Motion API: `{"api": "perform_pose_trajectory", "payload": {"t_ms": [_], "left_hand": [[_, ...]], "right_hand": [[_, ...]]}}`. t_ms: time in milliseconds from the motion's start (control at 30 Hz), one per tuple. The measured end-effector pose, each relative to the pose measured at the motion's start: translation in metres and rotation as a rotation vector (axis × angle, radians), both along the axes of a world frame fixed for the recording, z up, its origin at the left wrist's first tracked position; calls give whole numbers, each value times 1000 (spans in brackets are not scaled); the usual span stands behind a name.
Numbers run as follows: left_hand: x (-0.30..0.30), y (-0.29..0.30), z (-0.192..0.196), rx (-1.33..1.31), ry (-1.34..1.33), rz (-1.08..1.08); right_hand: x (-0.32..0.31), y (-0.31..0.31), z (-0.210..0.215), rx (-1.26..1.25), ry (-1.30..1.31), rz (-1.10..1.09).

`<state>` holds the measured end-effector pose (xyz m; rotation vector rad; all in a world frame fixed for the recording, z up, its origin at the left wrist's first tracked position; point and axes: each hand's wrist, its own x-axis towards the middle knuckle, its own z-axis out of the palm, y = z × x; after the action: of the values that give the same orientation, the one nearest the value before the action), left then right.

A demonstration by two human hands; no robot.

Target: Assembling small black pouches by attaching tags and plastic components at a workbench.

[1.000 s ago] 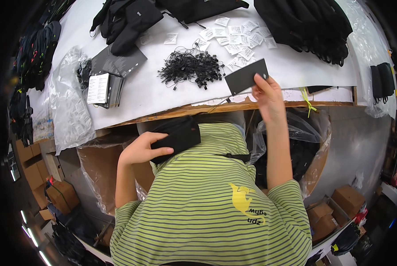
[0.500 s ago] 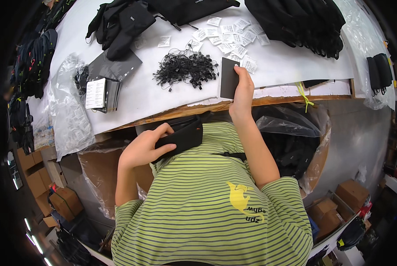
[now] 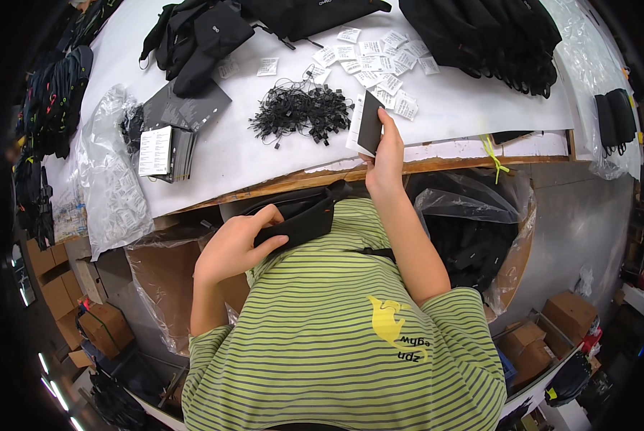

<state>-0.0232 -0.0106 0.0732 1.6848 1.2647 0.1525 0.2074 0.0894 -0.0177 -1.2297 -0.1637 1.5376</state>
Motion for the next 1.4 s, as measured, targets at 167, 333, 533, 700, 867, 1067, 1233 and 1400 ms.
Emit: {"api": "perform_pose_trajectory", "payload": {"t_ms": [167,333,533,700,867,1067,1233,1400], "left_hand": [[-1,-1,-2,11,-7,16],[0,-1,-1,17,-4,13],[1,0,0,56,-10,23],[4,5,-6,333,129,59],[20,10,-11,496,53,80],[22,19,-23,659,-22,-148],[10,55,-19,45,-77,-177],[-2,161,-75,568,-114,326]], "right_hand": [[0,1,13,-83,40,-50],[1,2,4,-102,-30,-68],[3,2,-6,-34,-51,-42],[8,-7,26,284,-248,238],[-5,-32,58,429,-595,663],[-1,-49,51,777,-1207,1141],[6,-44,65,642,-1013,1327],[10,-44,51,687,-1027,1320]]}}
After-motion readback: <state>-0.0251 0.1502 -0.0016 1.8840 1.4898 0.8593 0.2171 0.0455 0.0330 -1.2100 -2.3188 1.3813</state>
